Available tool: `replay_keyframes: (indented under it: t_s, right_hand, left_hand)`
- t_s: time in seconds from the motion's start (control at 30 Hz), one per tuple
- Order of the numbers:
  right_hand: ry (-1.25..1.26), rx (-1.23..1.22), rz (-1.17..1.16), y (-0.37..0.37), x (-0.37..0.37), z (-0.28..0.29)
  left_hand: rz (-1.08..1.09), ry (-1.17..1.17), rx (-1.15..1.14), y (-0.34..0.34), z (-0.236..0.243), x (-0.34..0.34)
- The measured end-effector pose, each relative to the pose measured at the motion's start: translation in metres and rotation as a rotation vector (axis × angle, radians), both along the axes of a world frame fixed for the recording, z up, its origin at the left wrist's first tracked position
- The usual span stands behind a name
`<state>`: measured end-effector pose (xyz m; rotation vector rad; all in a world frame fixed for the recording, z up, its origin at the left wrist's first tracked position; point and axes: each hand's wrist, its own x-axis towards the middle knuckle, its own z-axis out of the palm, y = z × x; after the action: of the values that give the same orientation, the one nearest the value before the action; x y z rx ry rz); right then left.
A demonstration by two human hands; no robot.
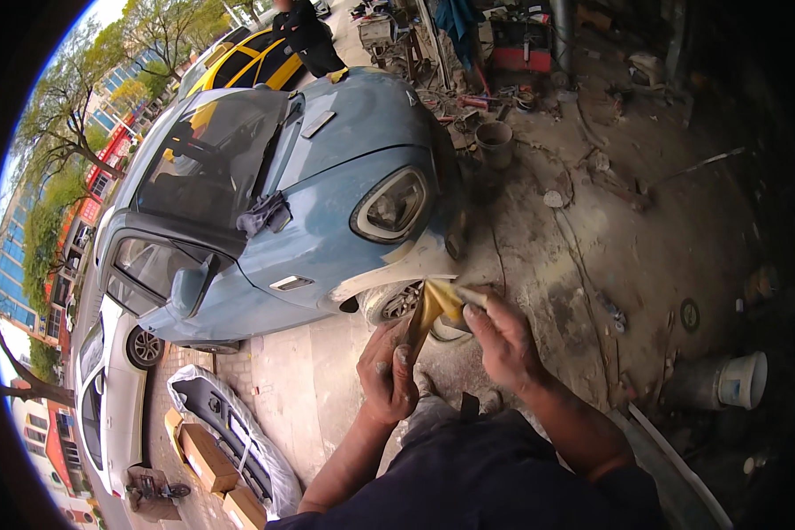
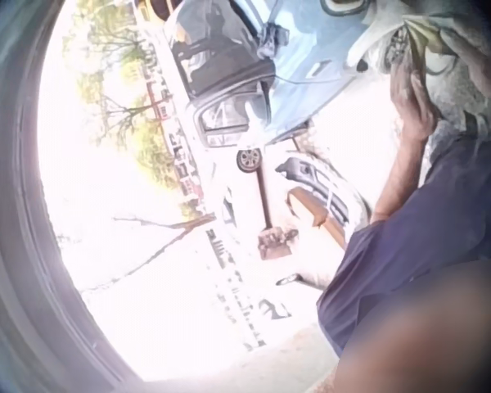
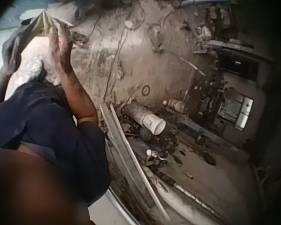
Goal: The person applies yellow body filler to the front bumper of a light blue car using a spreader. They smooth the filler over the surface and around the wheel arch, then scrape excess material from the spreader.
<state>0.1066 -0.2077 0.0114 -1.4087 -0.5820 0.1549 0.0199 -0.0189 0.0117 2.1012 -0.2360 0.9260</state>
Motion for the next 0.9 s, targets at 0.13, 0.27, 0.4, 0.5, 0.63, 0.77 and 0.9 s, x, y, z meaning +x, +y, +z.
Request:
replay_keyframes:
  t_s: [0.13,0.27,0.4,0.5,0.63,0.77,0.9]
  right_hand:
    - [-0.46,-0.179,0.002,0.006,-0.02,-0.007]
    - [-0.552,-0.172,0.147,0.011,-0.028,-0.018]
    - [-0.556,-0.096,-0.073,0.0,-0.012,-0.02]
    - [-0.053,0.128,-0.125,-0.014,0.013,-0.009]
    - [0.275,0.572,0.022,-0.001,0.016,0.006]
    - [-0.09,0.219,-0.011,0.01,0.004,0.006]
    - [-0.557,-0.135,-0.009,-0.003,0.013,-0.002]
  left_hand:
    - [0.033,0.117,-0.145,0.003,0.003,-0.001]
    - [0.082,0.082,-0.386,0.008,0.008,0.002]
    - [0.074,0.035,-0.677,0.012,0.009,0.001]
    - [-0.062,0.064,-1.008,0.017,0.006,-0.005]
    - [-0.257,0.22,-1.304,0.005,-0.004,-0.01]
    - [-0.251,0.317,-1.463,-0.001,-0.01,-0.009]
    - [-0.304,0.298,-1.505,0.007,-0.013,-0.009]
